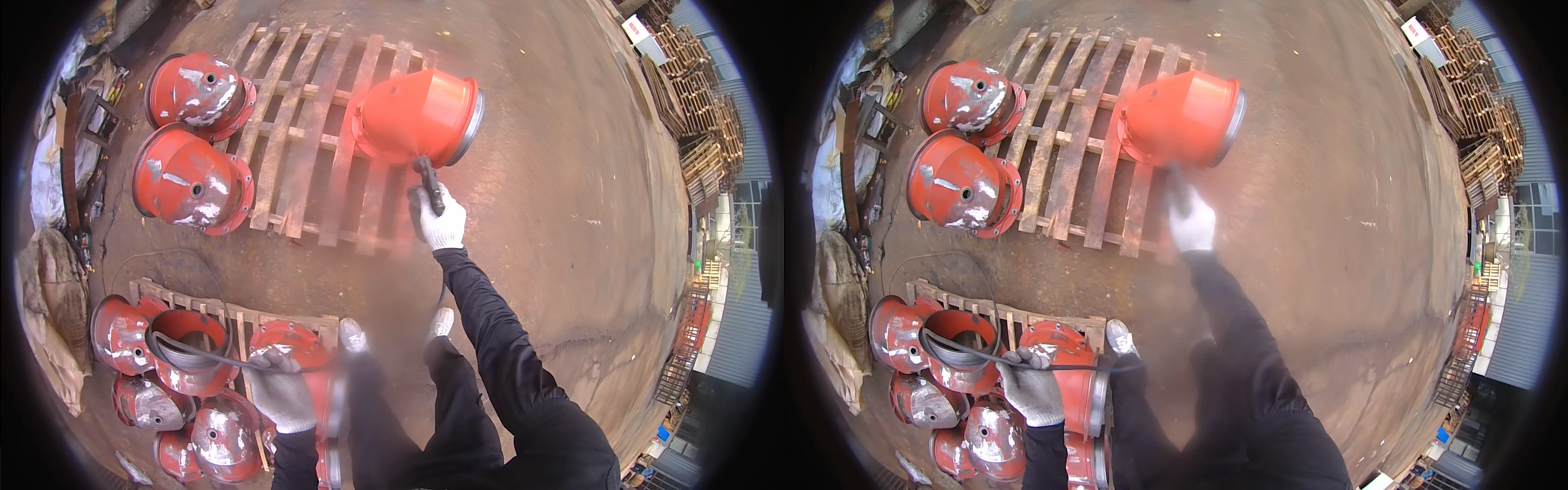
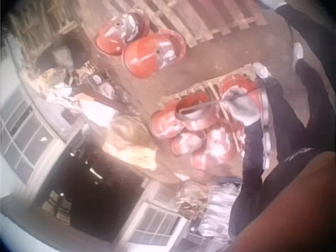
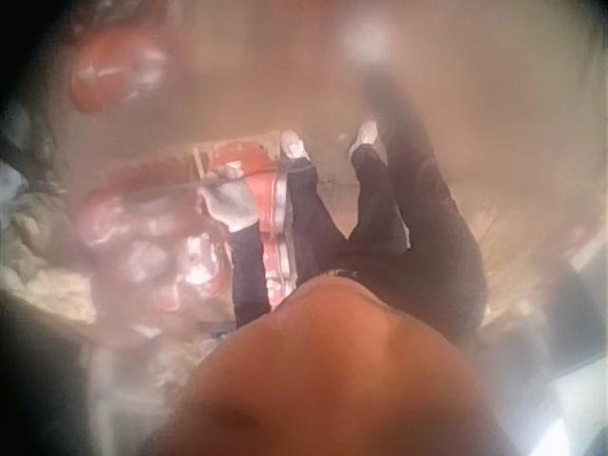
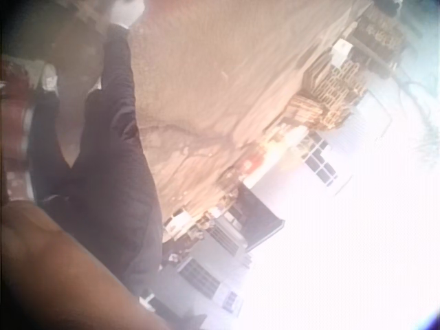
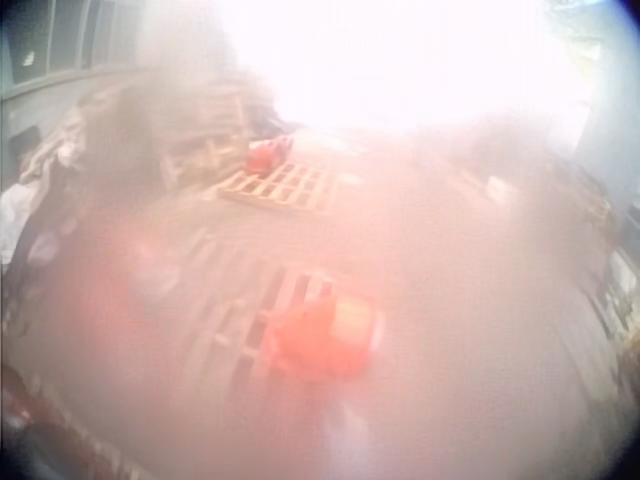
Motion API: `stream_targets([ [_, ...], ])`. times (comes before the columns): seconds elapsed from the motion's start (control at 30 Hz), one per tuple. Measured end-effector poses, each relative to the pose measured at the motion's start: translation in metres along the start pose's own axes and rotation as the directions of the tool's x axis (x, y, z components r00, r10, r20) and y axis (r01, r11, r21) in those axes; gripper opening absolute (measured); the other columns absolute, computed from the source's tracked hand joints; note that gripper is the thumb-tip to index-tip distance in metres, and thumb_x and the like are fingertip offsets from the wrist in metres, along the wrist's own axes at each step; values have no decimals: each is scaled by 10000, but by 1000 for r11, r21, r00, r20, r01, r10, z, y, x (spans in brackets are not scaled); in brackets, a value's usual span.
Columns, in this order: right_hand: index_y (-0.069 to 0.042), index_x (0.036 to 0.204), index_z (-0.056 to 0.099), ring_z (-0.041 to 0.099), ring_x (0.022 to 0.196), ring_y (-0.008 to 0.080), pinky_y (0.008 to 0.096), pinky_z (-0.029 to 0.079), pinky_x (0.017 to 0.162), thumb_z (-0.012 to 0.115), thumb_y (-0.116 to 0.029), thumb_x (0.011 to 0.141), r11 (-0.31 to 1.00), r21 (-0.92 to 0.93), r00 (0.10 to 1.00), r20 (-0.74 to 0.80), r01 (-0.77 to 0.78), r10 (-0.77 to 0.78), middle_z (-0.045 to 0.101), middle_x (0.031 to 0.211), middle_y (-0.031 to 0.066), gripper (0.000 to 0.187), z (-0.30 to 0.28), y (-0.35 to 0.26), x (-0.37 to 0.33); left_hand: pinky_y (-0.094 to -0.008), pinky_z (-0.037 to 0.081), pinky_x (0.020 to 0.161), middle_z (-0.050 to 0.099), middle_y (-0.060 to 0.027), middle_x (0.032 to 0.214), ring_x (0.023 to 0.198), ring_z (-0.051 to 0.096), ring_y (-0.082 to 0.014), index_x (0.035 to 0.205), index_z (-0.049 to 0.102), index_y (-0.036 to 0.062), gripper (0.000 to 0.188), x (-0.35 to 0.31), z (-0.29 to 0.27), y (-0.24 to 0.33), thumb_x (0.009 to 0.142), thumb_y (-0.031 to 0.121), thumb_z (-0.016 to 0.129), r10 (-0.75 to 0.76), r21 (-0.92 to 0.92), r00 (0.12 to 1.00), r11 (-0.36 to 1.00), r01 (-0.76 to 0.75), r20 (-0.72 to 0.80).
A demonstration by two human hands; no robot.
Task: The person picks up red metal parts from a wooden pallet, inserts small red plastic plugs into holes, and then uses a spray gun to apply red paint to the parts. The person handles the parts one at a time, rotating them to cover all sides, and places them back on the pallet after painting.
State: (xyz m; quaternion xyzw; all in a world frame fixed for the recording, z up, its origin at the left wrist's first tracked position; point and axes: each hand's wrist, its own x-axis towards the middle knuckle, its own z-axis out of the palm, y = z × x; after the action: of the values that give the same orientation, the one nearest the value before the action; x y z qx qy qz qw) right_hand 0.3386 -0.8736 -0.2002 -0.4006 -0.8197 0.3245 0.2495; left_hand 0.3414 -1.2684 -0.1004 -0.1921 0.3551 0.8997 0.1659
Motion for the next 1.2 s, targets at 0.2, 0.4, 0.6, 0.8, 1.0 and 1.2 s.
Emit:
stream_targets([
  [0.2, -56, 1182, 734, 757, 884, 380, 413, 575, 794, 728, -282, 978, 991, 125, 999, -14, 41, -40, 761, 925, 213, 304, -54, 29, 17, -312, 448, 694, 661, -41, 923, 743, 567, -161, 952, 629, 115, 340, -30, 39, -34, 1110, 395, 521, 83, 33, 989, 996, -80, -124],
  [0.4, -49, 1197, 730, 759, 882, 370, 408, 575, 799, 731, -277, 978, 991, 130, 999, 21, -32, 29, 761, 926, 213, 316, -99, 61, 34, -318, 435, 709, 658, -44, 930, 755, 559, -154, 982, 663, 118, 331, -64, 76, -75, 1104, 399, 537, 194, 66, 976, 980, -187, -102],
  [0.6, -76, 1262, 706, 755, 926, 368, 424, 582, 824, 732, -288, 974, 972, 217, 990, -88, -87, 109, 768, 1044, 193, 359, -98, 72, 48, -324, 434, 731, 655, -63, 951, 820, 561, -164, 997, 677, 90, 341, -68, 81, -80, 1098, 388, 547, 249, 54, 968, 967, -248, -12],
  [0.8, -137, 1299, 693, 743, 883, 377, 445, 585, 807, 702, -298, 984, 979, 116, 973, -138, -168, 184, 766, 1018, 168, 353, -60, 51, 36, -336, 439, 757, 653, -68, 1004, 815, 542, -176, 1021, 663, 83, 344, -23, 72, -49, 1098, 397, 545, 218, 42, 976, 975, -219, 25],
  [1.0, -6, 1153, 735, 767, 856, 272, 388, 564, 812, 734, -269, 985, 957, 27, 914, -288, -289, 284, 775, 927, 177, 313, -25, 1, 45, -339, 421, 755, 647, -74, 1029, 797, 505, -176, 1048, 664, 77, 343, 40, 85, 13, 1098, 399, 556, 97, 43, 990, 994, -101, 105],
  [1.2, 13, 1173, 733, 751, 836, 233, 368, 556, 807, 725, -231, 994, 897, 127, 818, -373, -423, 438, 779, 935, 170, 302, 7, -18, 77, -338, 435, 767, 664, -64, 1029, 799, 538, -170, 1047, 671, 89, 343, 112, 80, 65, 1089, 412, 561, 88, 68, 992, 993, -94, 93],
])
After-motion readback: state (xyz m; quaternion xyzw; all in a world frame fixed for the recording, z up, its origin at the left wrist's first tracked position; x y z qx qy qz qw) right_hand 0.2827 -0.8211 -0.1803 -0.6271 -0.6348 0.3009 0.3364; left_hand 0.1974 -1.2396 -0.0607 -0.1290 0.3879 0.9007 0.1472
